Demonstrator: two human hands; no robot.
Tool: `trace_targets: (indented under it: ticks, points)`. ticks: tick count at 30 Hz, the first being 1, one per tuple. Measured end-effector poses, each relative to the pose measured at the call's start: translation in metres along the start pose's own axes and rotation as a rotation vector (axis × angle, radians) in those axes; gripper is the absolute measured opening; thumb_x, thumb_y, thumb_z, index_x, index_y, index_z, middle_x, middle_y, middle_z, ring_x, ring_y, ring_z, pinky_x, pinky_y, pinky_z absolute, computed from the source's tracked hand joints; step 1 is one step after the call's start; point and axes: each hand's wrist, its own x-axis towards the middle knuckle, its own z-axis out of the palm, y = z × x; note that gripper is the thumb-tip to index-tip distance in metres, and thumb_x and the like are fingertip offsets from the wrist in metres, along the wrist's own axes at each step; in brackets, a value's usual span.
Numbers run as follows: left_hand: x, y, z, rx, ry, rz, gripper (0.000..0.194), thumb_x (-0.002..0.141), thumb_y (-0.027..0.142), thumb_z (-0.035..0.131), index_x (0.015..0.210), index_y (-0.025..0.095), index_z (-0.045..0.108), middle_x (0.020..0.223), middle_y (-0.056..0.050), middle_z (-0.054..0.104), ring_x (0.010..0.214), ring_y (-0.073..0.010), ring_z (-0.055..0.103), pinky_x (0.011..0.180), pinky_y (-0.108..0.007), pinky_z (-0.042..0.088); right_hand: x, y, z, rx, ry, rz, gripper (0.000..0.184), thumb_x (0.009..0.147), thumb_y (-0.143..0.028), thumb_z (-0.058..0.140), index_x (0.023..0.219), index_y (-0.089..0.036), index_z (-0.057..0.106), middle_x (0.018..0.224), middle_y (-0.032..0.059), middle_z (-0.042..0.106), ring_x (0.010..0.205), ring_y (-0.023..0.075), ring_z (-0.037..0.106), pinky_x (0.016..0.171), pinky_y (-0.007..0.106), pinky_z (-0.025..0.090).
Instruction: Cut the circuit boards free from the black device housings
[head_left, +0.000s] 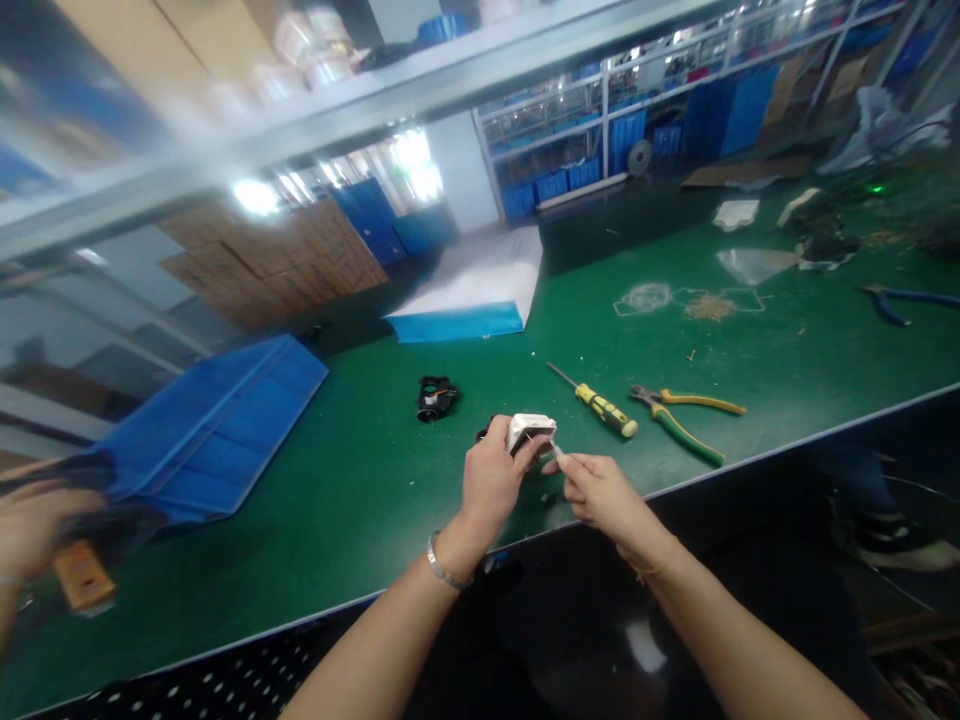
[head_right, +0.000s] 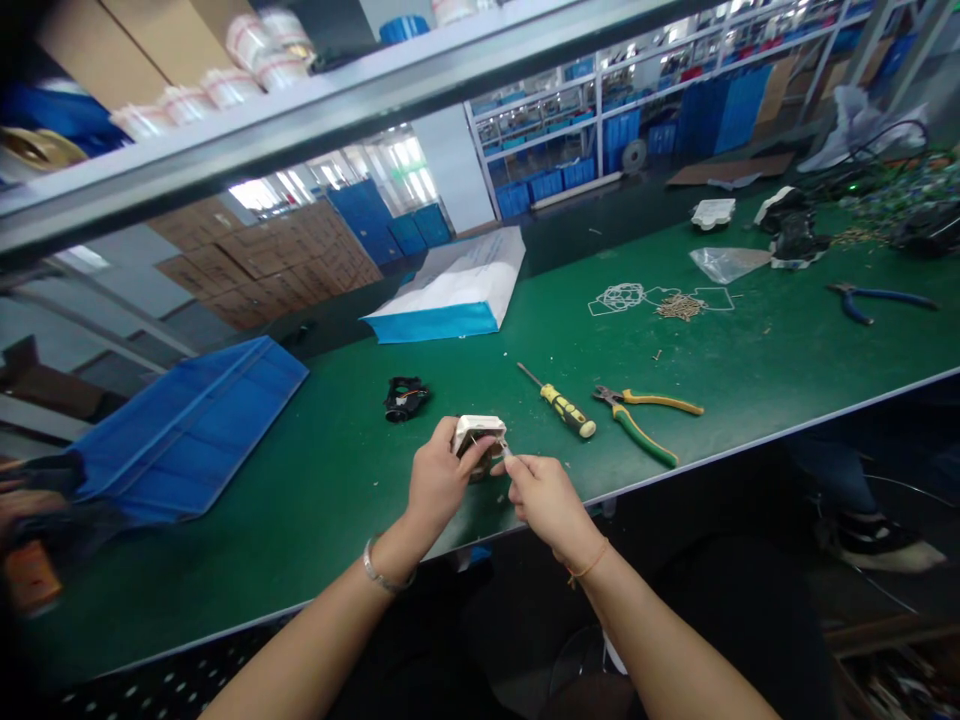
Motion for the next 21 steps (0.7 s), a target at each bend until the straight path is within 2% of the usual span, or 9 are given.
trace_targets:
  ticks: [3,7,12,15,18,21]
  points:
    - [-0.005,0.002,0.002,0.055,-0.022,0.085,0.034,0.087,0.054,0.052,0.101,0.024,0.058,0.084,-0.001,0.068,0.072,-0.0144,0.062,0.062,-0.022,0.039,0.001,-0.002,0.002,0.091,-0.006,0.072,0.04,0.078,-0.054,0.056,0.087,-0.015,0.056,0.044,-0.0124,0.03,0.034,0.0032,0.018,0.035,0.018,0.012]
    - [-0.009,0.0,0.008,0.075,-0.023,0.143,0.032,0.088,0.051,0.051,0.1,0.022,0.059,0.085,-0.003,0.068,0.076,-0.0159,0.063,0.064,-0.024,0.04,0.002,0.003,0.004,0.16,-0.001,0.044,0.04,0.078,-0.056,0.056,0.086,-0.017,0.051,0.045,-0.0132,0.029,0.033,0.0029,0.019,0.034,0.017,0.01]
    - [-0.011,-0.003,0.013,-0.077,-0.017,0.111,0.024,0.088,0.043,0.055,0.103,0.023,0.058,0.089,-0.001,0.068,0.077,-0.0154,0.063,0.068,-0.024,0.044,-0.005,0.018,-0.006,0.12,-0.102,-0.09,0.041,0.083,-0.058,0.052,0.087,-0.017,0.051,0.051,-0.0114,0.032,0.036,0.0029,0.023,0.035,0.017,0.014]
    - [-0.009,-0.005,0.012,-0.183,0.001,0.146,0.019,0.088,0.034,0.056,0.104,0.024,0.058,0.096,-0.001,0.067,0.085,-0.0145,0.063,0.076,-0.026,0.047,-0.014,0.022,-0.016,0.068,-0.117,-0.093,0.039,0.086,-0.057,0.051,0.088,-0.018,0.052,0.053,-0.0105,0.034,0.037,0.003,0.024,0.036,0.016,0.015]
    - [-0.006,-0.009,0.01,-0.239,0.081,0.242,0.017,0.087,0.023,0.057,0.103,0.023,0.058,0.104,-0.004,0.065,0.096,-0.0154,0.061,0.085,-0.03,0.048,-0.02,0.018,-0.026,0.124,-0.148,-0.01,0.04,0.083,-0.058,0.053,0.087,-0.018,0.051,0.054,-0.011,0.033,0.037,0.0027,0.022,0.036,0.017,0.013]
    - [-0.004,-0.014,0.011,-0.226,0.133,0.412,0.016,0.084,0.014,0.057,0.098,0.021,0.059,0.106,-0.006,0.064,0.103,-0.0172,0.059,0.091,-0.035,0.048,-0.016,0.006,-0.034,0.145,-0.07,-0.05,0.04,0.079,-0.054,0.061,0.094,-0.018,0.052,0.057,-0.0108,0.034,0.039,0.0026,0.023,0.037,0.017,0.014]
